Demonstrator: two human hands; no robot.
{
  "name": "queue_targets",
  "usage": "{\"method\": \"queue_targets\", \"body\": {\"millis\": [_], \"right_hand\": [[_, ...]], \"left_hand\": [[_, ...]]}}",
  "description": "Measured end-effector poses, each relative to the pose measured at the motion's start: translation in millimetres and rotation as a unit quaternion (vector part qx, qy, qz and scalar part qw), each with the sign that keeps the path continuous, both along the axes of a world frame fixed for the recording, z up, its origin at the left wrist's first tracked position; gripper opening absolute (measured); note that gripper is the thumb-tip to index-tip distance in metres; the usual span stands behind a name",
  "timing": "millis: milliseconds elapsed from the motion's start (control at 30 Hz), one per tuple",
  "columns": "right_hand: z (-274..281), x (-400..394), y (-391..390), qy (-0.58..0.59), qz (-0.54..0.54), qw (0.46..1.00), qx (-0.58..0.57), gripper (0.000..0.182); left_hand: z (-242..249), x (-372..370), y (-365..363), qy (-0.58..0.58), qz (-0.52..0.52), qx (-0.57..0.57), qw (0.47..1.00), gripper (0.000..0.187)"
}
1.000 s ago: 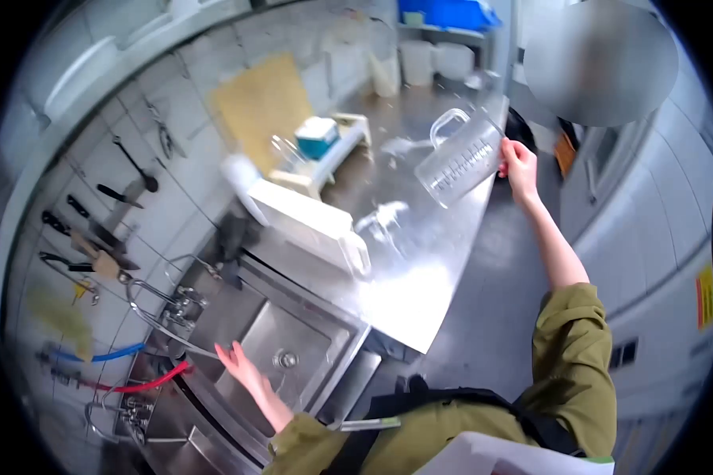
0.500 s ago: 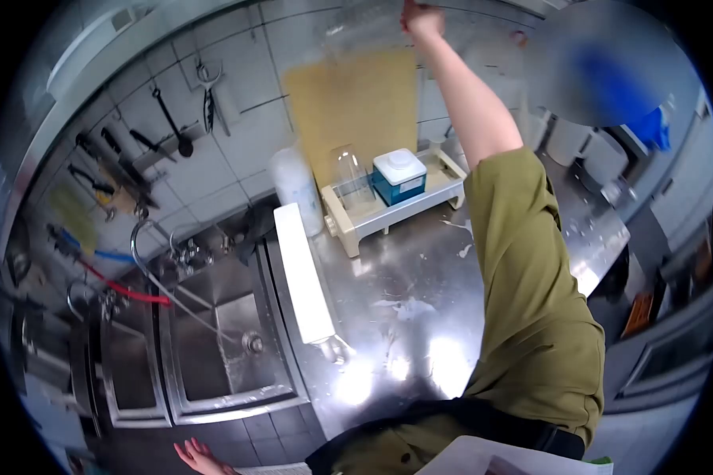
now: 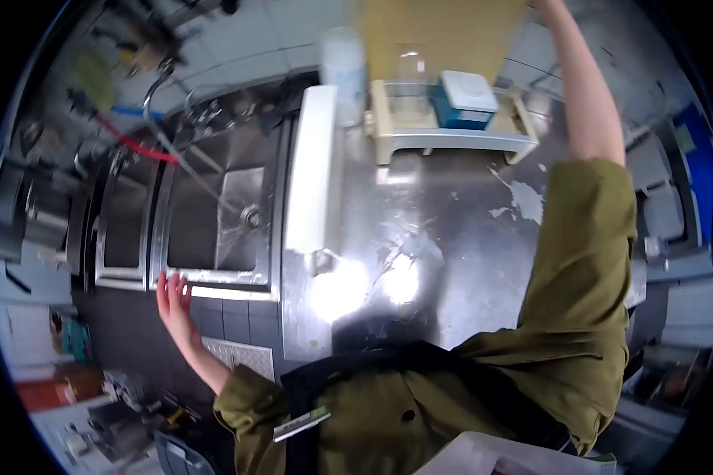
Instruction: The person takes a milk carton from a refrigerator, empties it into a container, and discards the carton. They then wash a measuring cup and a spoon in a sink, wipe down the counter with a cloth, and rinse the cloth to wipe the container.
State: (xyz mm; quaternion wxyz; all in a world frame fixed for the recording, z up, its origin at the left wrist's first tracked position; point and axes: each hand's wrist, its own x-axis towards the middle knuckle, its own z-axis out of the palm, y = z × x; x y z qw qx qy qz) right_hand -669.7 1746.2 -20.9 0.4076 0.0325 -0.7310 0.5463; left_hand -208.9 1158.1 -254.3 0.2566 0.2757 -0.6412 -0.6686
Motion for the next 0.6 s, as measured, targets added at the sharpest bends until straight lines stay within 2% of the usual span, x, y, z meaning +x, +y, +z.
{"method": "queue_targets", "body": {"millis": [33, 67, 133, 200, 233, 267, 300, 333, 367, 400, 467, 567, 600], "right_hand": [[1, 40, -17, -0.076, -0.007, 0.997, 0.015, 0.048], [-5, 47, -19, -0.076, -0.049, 0.995, 0.046, 0.059], [-17, 55, -20, -0.047, -0.027, 0.995, 0.089, 0.036], [-24, 91, -57, -0.032, 0.012, 0.993, 0.115, 0.047], [-31, 105, -79, -0.045, 0.034, 0.992, 0.117, 0.046], [-38, 119, -105, -0.059, 0.051, 0.990, 0.120, 0.045], [-44, 132, -131, -0.070, 0.063, 0.988, 0.124, 0.045], [-52, 149, -156, -0.077, 0.075, 0.985, 0.138, 0.043], [-60, 167, -180, -0.084, 0.081, 0.982, 0.152, 0.041], [-68, 185, -201, -0.089, 0.081, 0.979, 0.162, 0.039], [-82, 232, -238, -0.024, 0.009, 0.974, 0.223, 0.021], [-91, 299, -255, -0.065, -0.038, 0.943, 0.323, 0.024], [-93, 319, -259, -0.072, -0.044, 0.934, 0.347, 0.023]], "left_hand": [[4, -6, -2, -0.021, -0.005, -0.004, 1.000, 0.040], [6, -14, -5, -0.042, -0.011, -0.006, 0.999, 0.039], [-11, -34, -29, -0.071, 0.020, 0.003, 0.997, 0.032], [-84, -91, -81, -0.042, 0.023, -0.153, 0.987, 0.024], [-59, -127, -45, -0.011, 0.003, -0.235, 0.972, 0.019], [-60, -169, -31, -0.030, -0.072, -0.231, 0.970, 0.018], [-86, -220, -25, -0.012, -0.149, -0.249, 0.957, 0.018], [-99, -271, -6, 0.011, -0.206, -0.315, 0.926, 0.017], [-129, -327, 7, 0.092, -0.225, -0.380, 0.892, 0.014], [-134, -366, 27, 0.094, -0.238, -0.393, 0.883, 0.015], [-165, -445, 54, 0.200, -0.257, -0.446, 0.834, 0.020], [-177, -477, 85, 0.076, -0.183, -0.640, 0.742, 0.024], [-178, -495, 85, -0.017, -0.242, -0.674, 0.698, 0.021]]}}
